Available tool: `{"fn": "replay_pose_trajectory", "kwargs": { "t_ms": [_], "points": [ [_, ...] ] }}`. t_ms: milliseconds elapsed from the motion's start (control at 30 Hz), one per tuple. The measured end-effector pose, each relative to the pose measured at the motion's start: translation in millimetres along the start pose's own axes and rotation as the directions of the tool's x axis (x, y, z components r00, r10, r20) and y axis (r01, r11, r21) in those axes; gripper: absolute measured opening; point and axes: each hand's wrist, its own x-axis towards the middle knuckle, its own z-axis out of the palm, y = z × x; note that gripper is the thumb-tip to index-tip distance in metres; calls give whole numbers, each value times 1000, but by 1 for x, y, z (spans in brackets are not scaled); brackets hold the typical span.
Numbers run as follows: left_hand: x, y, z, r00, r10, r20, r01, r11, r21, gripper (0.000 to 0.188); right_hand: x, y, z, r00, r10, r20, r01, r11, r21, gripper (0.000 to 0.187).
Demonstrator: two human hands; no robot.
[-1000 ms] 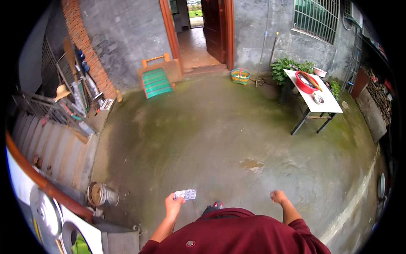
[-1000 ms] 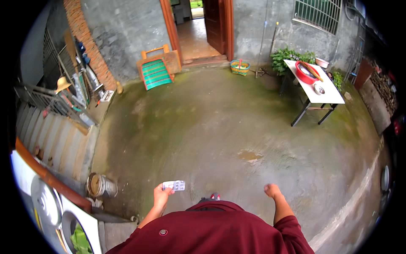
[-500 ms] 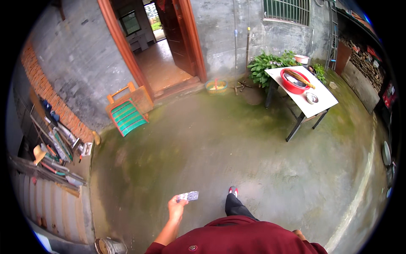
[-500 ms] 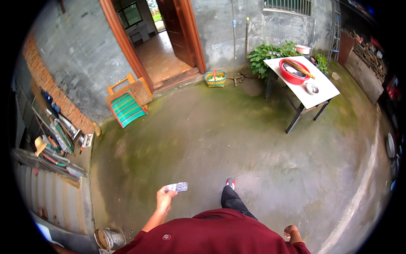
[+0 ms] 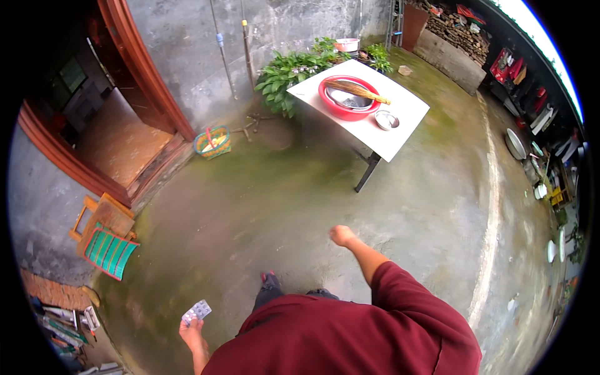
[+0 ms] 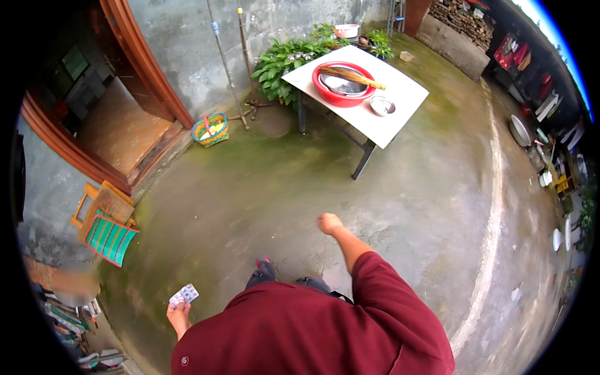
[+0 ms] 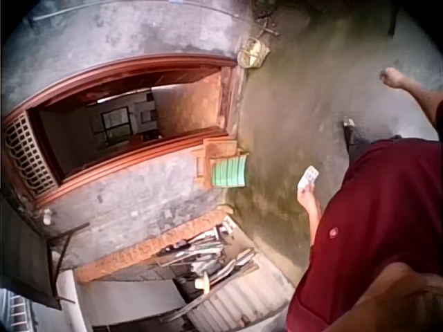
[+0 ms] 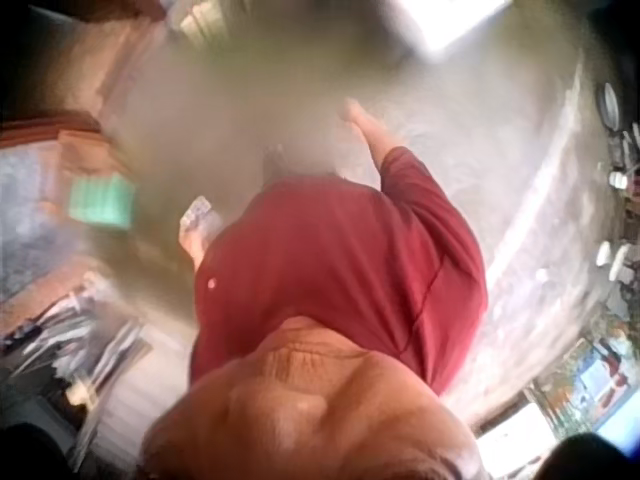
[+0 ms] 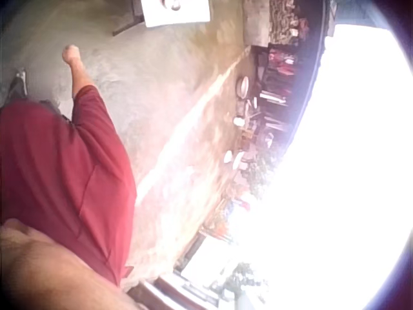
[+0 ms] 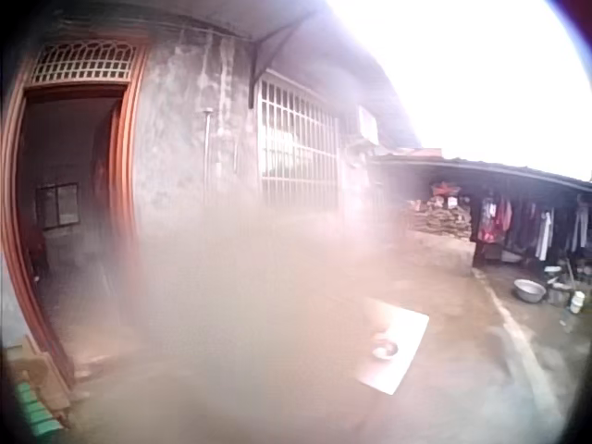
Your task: The person retrieves blister packs of pills from a plastic container in a kitchen, walks to an outdoor courtyard, and uses scissors to cut the packs into smaller sections. They then return to the kitchen and place the cut packs back into the container.
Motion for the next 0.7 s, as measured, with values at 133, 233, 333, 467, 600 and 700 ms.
{"fn": "replay_pose_trajectory", "kwargs": {
  "t_ms": [133,233,333,467,600,700],
  "points": [
    [85,18,56,999,-44,-9,45,998,50,14,101,-90,-2,963,-234,133,236,972,1,25],
    [167,30,104,998,-69,4,69,997,45,16,159,-98,5,972,-156,177,115,969,220,20],
    [255,45,157,984,-159,76,157,987,41,18,199,-84,-17,951,-33,307,-6,992,126,21],
    [319,104,260,982,-132,134,129,991,31,16,271,-57,-75,867,207,453,-126,971,-204,18],
    [370,160,341,961,-99,260,76,993,95,14,335,-78,-131,952,260,159,-299,901,315,18],
    [403,190,398,949,-62,308,34,995,96,12,385,-93,-152,936,326,134,-310,582,752,20]
  ]
}}
